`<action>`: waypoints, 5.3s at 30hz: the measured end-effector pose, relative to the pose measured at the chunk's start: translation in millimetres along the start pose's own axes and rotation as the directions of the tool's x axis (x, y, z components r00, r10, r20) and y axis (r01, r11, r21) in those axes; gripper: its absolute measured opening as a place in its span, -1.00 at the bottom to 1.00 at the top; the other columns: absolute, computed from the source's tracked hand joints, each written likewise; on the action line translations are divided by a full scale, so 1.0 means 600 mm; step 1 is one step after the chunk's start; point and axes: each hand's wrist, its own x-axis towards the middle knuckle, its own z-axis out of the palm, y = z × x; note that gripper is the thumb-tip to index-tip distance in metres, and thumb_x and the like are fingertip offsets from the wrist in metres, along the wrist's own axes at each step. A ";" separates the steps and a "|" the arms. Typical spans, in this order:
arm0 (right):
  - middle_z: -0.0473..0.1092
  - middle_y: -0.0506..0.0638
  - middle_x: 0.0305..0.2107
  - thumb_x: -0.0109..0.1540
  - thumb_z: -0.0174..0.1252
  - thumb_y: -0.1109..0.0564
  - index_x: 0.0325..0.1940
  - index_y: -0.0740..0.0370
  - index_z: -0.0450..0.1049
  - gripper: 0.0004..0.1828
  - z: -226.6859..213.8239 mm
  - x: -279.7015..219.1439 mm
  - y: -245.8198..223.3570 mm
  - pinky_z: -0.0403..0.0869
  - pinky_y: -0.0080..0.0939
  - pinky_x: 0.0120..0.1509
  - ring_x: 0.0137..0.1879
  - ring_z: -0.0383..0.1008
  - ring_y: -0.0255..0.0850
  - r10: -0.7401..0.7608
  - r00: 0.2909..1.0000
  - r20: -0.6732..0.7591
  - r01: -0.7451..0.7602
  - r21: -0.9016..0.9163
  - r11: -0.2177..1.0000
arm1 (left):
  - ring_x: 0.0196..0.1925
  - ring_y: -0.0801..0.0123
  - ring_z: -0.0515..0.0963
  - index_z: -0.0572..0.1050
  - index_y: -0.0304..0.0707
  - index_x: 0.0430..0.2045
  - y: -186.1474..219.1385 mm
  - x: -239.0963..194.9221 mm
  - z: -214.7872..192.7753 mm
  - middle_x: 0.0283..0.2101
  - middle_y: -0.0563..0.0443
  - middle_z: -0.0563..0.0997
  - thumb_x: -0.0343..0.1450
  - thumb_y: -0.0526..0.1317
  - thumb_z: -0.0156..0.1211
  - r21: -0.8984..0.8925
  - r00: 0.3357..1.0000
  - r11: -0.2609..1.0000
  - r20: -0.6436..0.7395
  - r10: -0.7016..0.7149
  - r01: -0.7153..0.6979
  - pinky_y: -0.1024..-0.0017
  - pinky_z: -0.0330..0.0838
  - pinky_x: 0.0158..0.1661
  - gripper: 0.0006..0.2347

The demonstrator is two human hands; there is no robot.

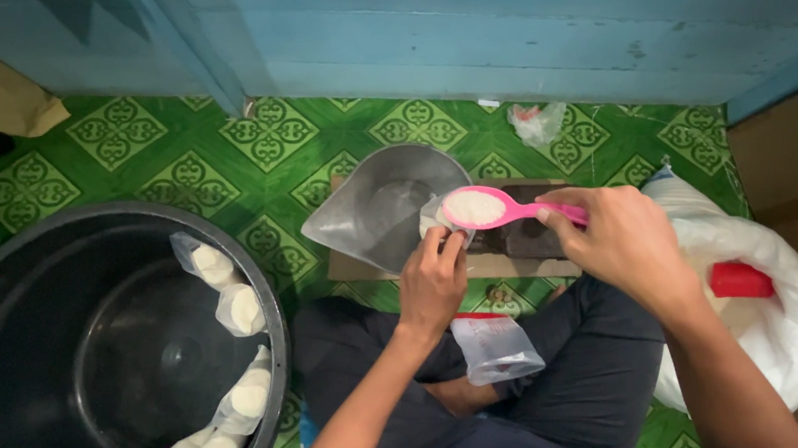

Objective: Packaging powder from a large sack into small plastic bags using a scoop and a scale

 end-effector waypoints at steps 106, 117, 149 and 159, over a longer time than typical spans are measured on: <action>0.36 0.05 -0.21 0.02 0.16 0.24 0.20 0.05 0.44 -0.38 0.540 -0.101 0.624 0.48 0.12 -0.28 -0.30 0.53 0.14 0.628 0.762 -0.158 -0.602 0.185 0.777 | -0.52 0.35 0.44 0.28 -0.19 -0.69 0.255 -0.118 -0.023 -0.44 0.09 0.38 0.35 -0.24 0.15 -0.452 0.691 0.860 0.701 0.177 0.238 0.45 0.34 -0.37 -0.79; 0.46 0.16 -0.15 0.24 0.03 0.19 0.21 0.11 0.46 -0.57 0.410 -0.186 0.568 0.47 0.32 0.04 -0.06 0.52 0.29 0.728 0.686 -0.006 -0.649 0.448 0.615 | -0.41 0.05 0.46 0.40 -0.11 -0.69 0.458 -0.027 0.252 -0.40 0.00 0.34 0.27 -0.15 0.28 -0.557 0.723 0.775 0.398 0.564 -0.298 0.23 0.34 -0.46 -0.82; 0.51 0.36 -0.29 0.19 -0.01 0.09 0.24 -0.01 0.44 -0.50 0.507 -0.005 0.586 0.51 0.24 -0.04 -0.06 0.54 0.31 0.690 0.716 0.107 -0.664 0.409 0.625 | 0.19 0.06 0.43 0.58 -0.10 -0.14 0.361 -0.098 0.310 0.02 0.00 0.55 0.34 -0.13 0.06 -0.391 0.732 0.859 0.470 0.494 -0.330 0.04 0.19 0.19 -0.73; 0.50 0.44 -0.25 0.21 -0.02 0.10 0.20 0.11 0.47 -0.53 0.402 -0.074 0.561 0.46 0.31 0.05 -0.04 0.51 0.38 0.695 0.718 0.030 -0.618 0.486 0.618 | 0.08 0.19 0.51 0.61 0.00 -0.26 0.352 -0.093 0.325 -0.10 0.12 0.60 0.32 -0.18 0.05 -0.456 0.777 0.844 0.408 0.479 -0.281 0.16 0.29 0.11 -0.78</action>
